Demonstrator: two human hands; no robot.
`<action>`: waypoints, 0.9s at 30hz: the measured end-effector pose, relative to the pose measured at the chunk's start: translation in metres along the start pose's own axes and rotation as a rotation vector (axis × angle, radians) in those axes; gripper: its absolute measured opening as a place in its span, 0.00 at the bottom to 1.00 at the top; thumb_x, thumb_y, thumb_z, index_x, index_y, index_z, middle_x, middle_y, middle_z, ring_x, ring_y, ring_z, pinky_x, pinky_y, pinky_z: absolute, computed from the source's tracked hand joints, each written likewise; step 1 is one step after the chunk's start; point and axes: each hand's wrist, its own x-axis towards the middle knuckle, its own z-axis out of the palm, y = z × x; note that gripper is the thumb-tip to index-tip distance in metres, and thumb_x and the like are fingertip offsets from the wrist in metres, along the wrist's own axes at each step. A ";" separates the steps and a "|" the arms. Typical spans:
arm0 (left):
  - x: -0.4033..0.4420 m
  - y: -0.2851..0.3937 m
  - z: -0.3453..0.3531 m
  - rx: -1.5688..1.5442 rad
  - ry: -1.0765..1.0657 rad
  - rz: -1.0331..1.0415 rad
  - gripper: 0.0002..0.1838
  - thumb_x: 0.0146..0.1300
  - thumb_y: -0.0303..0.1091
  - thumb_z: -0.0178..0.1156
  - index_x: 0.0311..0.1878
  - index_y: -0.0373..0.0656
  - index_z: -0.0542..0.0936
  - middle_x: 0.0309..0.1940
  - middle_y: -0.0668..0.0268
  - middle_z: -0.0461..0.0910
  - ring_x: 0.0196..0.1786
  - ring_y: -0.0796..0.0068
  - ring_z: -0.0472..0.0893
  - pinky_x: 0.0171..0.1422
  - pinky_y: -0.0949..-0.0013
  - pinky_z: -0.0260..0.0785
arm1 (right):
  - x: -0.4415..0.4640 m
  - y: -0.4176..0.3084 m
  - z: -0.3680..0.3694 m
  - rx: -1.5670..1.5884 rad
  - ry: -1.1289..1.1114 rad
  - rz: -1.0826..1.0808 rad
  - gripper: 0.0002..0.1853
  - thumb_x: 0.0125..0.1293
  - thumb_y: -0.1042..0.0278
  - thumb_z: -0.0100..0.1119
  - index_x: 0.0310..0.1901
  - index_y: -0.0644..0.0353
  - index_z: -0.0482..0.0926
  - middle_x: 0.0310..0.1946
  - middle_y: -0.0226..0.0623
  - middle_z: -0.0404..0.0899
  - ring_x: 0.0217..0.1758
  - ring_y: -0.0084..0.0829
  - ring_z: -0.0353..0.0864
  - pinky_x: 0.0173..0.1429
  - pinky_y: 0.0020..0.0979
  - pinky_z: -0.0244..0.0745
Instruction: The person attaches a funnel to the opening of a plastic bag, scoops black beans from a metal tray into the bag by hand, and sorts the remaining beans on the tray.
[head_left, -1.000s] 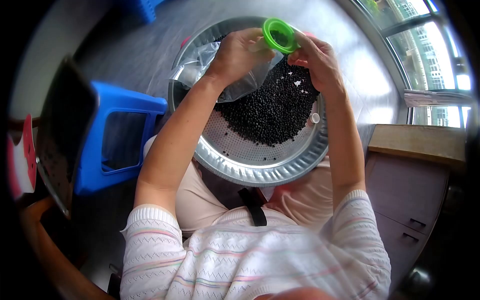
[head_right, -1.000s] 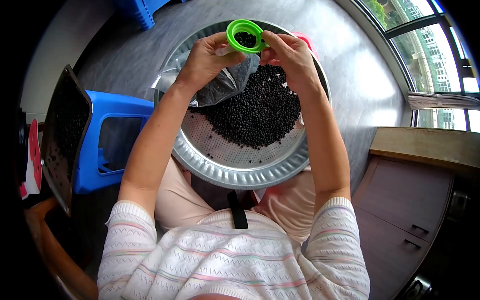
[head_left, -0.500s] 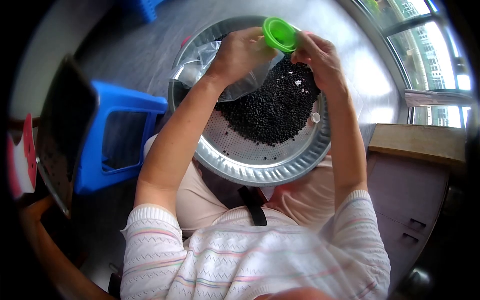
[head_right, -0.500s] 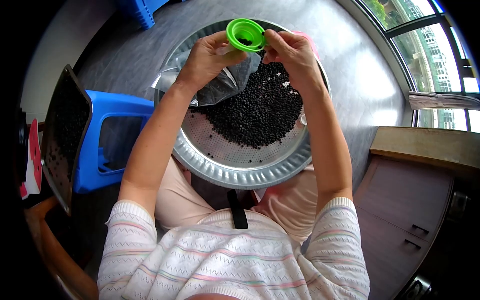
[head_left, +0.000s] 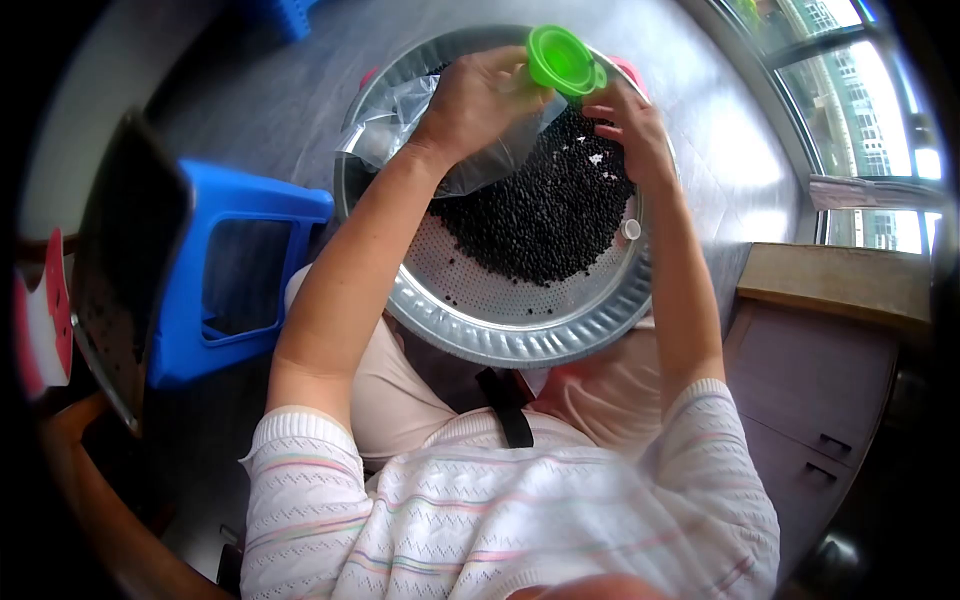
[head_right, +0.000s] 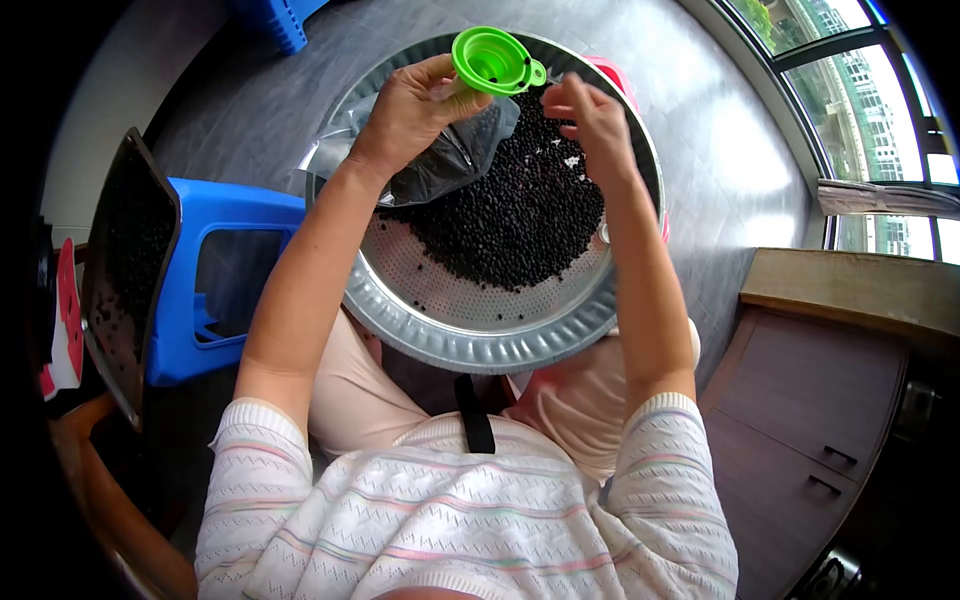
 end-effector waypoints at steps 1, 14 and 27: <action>0.000 0.001 -0.001 -0.014 -0.010 -0.010 0.16 0.57 0.28 0.66 0.50 0.41 0.80 0.42 0.74 0.81 0.47 0.85 0.76 0.55 0.77 0.69 | 0.006 0.029 0.001 -0.184 0.082 -0.043 0.20 0.67 0.50 0.53 0.42 0.61 0.80 0.28 0.32 0.81 0.35 0.28 0.82 0.42 0.29 0.75; 0.002 -0.002 -0.001 -0.004 -0.012 0.050 0.17 0.57 0.28 0.66 0.51 0.42 0.80 0.43 0.74 0.81 0.49 0.85 0.76 0.56 0.77 0.69 | -0.081 0.100 0.067 -1.008 -0.090 -0.458 0.14 0.63 0.57 0.56 0.25 0.57 0.74 0.27 0.35 0.77 0.32 0.37 0.78 0.35 0.37 0.74; 0.002 -0.002 0.000 -0.049 -0.020 0.010 0.17 0.57 0.30 0.67 0.50 0.41 0.79 0.44 0.72 0.81 0.50 0.84 0.76 0.57 0.76 0.67 | -0.012 -0.055 0.017 0.859 0.084 0.052 0.17 0.71 0.52 0.47 0.27 0.53 0.67 0.18 0.26 0.64 0.17 0.22 0.59 0.19 0.26 0.54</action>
